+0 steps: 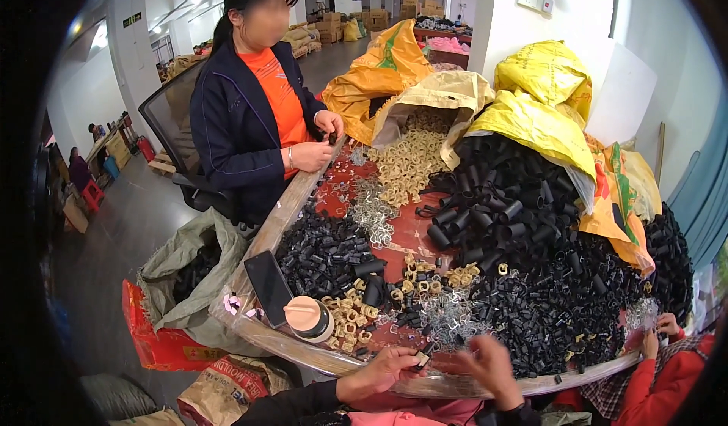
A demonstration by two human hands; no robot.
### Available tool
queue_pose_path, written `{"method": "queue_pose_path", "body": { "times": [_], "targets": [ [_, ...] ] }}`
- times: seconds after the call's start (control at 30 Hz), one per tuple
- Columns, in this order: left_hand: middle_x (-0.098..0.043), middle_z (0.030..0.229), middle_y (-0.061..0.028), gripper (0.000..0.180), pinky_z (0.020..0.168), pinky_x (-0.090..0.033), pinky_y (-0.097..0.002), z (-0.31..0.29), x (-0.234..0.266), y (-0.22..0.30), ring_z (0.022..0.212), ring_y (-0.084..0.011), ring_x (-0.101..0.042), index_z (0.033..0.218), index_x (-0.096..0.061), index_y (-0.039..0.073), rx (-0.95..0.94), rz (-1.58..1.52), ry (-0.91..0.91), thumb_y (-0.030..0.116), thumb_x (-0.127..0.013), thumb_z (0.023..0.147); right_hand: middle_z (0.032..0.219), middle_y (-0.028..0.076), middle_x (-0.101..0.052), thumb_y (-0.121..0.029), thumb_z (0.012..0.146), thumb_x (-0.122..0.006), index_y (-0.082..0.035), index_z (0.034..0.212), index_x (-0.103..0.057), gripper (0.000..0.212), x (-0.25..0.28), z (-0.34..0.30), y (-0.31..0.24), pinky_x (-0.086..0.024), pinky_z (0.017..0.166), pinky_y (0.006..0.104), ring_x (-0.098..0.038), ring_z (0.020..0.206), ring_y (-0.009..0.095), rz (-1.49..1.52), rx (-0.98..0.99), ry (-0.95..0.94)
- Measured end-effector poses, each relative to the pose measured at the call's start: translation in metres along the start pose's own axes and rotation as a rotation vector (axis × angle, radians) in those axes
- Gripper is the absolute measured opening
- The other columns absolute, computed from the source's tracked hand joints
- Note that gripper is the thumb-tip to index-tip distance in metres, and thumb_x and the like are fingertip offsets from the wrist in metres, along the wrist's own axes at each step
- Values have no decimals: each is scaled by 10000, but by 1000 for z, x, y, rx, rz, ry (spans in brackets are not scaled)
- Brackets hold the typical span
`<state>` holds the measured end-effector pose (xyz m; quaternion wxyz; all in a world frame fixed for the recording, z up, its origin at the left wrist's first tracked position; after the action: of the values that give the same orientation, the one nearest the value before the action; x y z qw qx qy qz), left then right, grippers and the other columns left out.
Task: The person assembles components by hand, picking up a black plastic housing and inserting a small metal clip and a black plastic pin into it. They then slide a larger black plastic sleeve over the assembly and place the finished unit onto the table.
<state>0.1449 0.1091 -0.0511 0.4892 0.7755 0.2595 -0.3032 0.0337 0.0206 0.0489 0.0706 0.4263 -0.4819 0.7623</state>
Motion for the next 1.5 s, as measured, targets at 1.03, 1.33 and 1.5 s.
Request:
{"method": "queue_pose_path", "body": {
  "times": [1.03,1.33,1.5],
  "targets": [
    [-594,893,-93,224,696,-491,-255,1,-5,37,779,-173,-584,972,-546,-18,-179,-42,155,113,-561,791,778,-11,-495,-62,815,-495,-18,967,-481,158,-29,24,5,-385,570,180,-456,645,45,966,-293,-95],
    [-598,862,-70,241,653,-488,-204,2,-10,21,748,-145,-591,991,-546,-11,-84,-53,113,136,-558,801,782,2,-512,-95,791,-568,-22,1004,-445,257,-57,8,-4,-401,593,160,-491,660,55,1279,-337,-280],
    [-597,875,-77,272,660,-495,-209,2,-10,15,756,-148,-594,1010,-534,-15,-56,-35,77,160,-558,804,746,7,-522,-98,793,-568,-19,986,-443,243,-65,2,-4,-399,569,162,-495,638,53,1178,-324,-390]
  ]
}}
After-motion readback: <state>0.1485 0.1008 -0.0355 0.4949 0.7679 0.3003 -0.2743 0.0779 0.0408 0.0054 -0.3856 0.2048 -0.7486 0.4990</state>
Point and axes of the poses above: each hand's wrist, its own z-axis towards the middle knuckle, its own x-axis out of the back of the hand, y = z × x, the point moved 10 cm from there along z, towards the middle knuckle
